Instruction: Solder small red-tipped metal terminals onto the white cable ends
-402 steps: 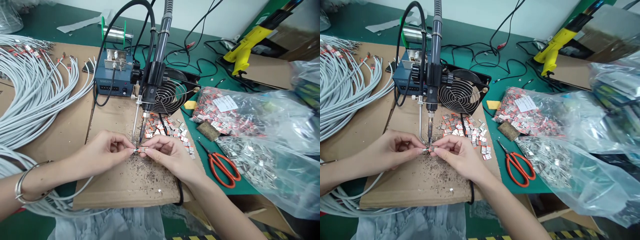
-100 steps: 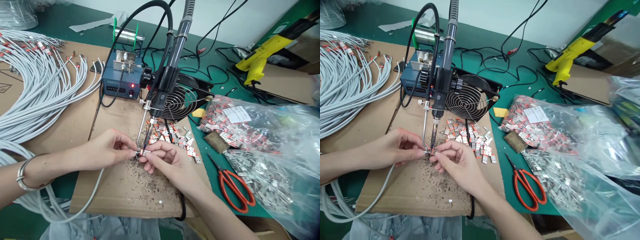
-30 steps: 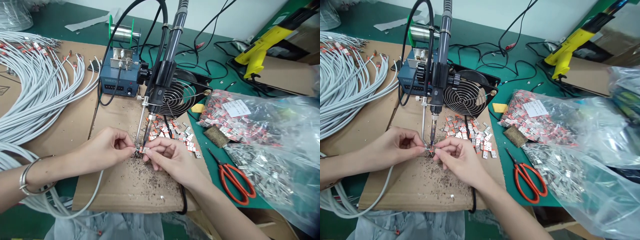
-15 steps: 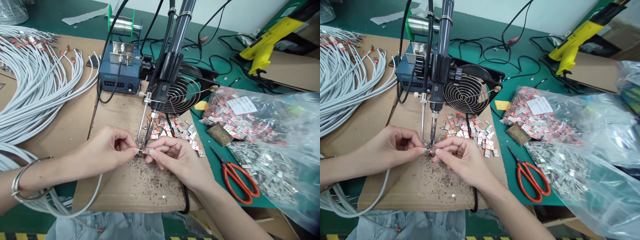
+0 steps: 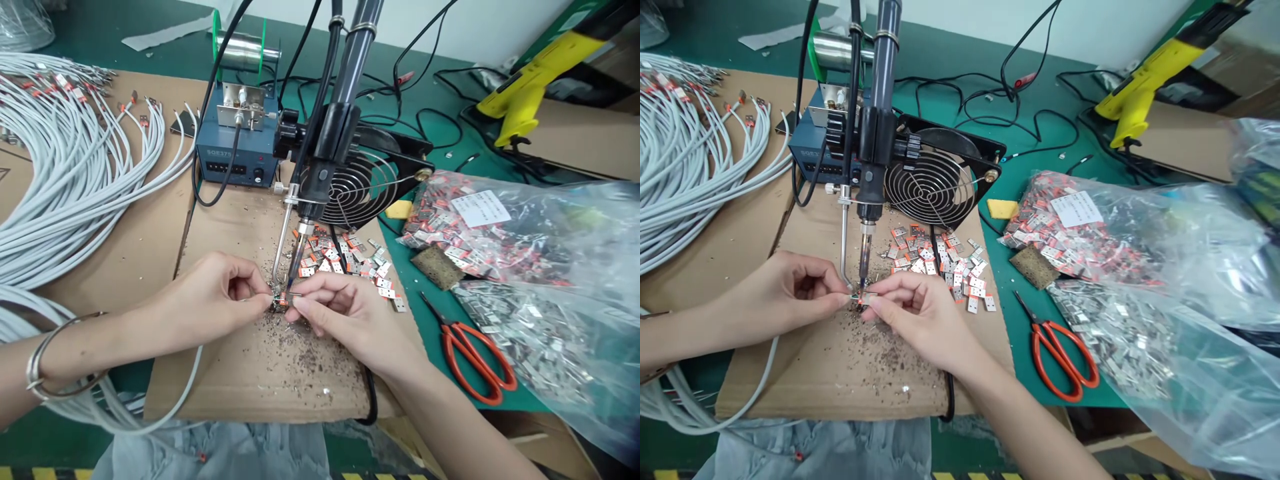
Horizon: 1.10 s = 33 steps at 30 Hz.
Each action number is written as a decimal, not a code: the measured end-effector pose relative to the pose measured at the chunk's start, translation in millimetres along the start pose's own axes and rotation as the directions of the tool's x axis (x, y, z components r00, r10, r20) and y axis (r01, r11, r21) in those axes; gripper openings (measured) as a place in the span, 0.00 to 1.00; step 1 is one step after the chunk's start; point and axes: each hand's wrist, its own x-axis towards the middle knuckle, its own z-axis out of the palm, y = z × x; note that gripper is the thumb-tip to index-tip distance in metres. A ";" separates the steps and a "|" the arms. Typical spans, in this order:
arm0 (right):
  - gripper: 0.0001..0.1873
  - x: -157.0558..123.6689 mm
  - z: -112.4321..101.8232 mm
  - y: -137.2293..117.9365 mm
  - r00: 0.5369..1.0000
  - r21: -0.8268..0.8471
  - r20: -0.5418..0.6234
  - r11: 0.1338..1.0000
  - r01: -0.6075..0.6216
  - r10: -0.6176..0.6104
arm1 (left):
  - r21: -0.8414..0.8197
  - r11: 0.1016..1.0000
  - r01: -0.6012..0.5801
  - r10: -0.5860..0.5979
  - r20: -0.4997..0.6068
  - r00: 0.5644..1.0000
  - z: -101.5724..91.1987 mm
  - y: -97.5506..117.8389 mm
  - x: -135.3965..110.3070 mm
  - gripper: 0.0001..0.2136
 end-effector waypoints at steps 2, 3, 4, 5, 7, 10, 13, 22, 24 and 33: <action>0.09 -0.3 -0.6 0.0 1.000 -0.003 -0.003 1.000 -0.007 0.007 | 0.008 1.000 -0.003 0.003 0.000 1.000 -0.2 -0.1 0.0 0.06; 0.10 -0.3 -0.9 -0.2 1.000 -0.002 -0.004 1.000 -0.010 0.010 | 0.011 1.000 -0.003 0.003 0.000 1.000 -0.3 0.2 0.0 0.06; 0.10 -0.3 -1.1 -0.4 1.000 0.000 -0.004 1.000 -0.010 0.010 | 0.015 1.000 -0.002 0.002 -0.001 1.000 -0.3 0.7 0.0 0.06; 0.09 -0.2 -1.2 -0.6 1.000 0.004 -0.002 1.000 -0.009 0.009 | 0.016 1.000 -0.005 0.005 -0.001 1.000 -0.3 1.3 0.0 0.06; 0.09 0.4 -1.3 -0.9 1.000 0.015 0.003 1.000 -0.005 0.005 | 0.014 1.000 -0.013 0.013 0.000 1.000 -0.2 2.3 0.0 0.06; 0.10 1.2 -1.7 -0.5 1.000 0.031 0.016 1.000 0.000 0.000 | 0.001 1.000 -0.020 0.020 -0.006 1.000 0.1 3.3 0.5 0.06; 0.10 1.2 -2.9 0.5 0.999 0.052 0.032 0.999 0.007 -0.008 | -0.028 0.999 -0.015 0.015 -0.010 1.000 0.4 4.4 1.1 0.06; 0.09 0.0 -5.3 3.9 0.999 0.061 0.033 0.998 0.026 -0.028 | -0.057 0.998 -0.014 0.013 -0.014 1.000 0.7 6.6 0.0 0.06; 0.09 0.3 -5.1 4.3 0.999 0.057 0.033 0.998 0.028 -0.030 | -0.060 0.998 -0.010 0.009 -0.014 1.000 0.7 7.1 0.0 0.06; 0.08 0.0 -3.2 1.7 0.998 0.030 0.030 0.998 0.048 -0.049 | -0.047 0.999 -0.002 0.002 -0.008 1.000 0.8 4.6 1.0 0.06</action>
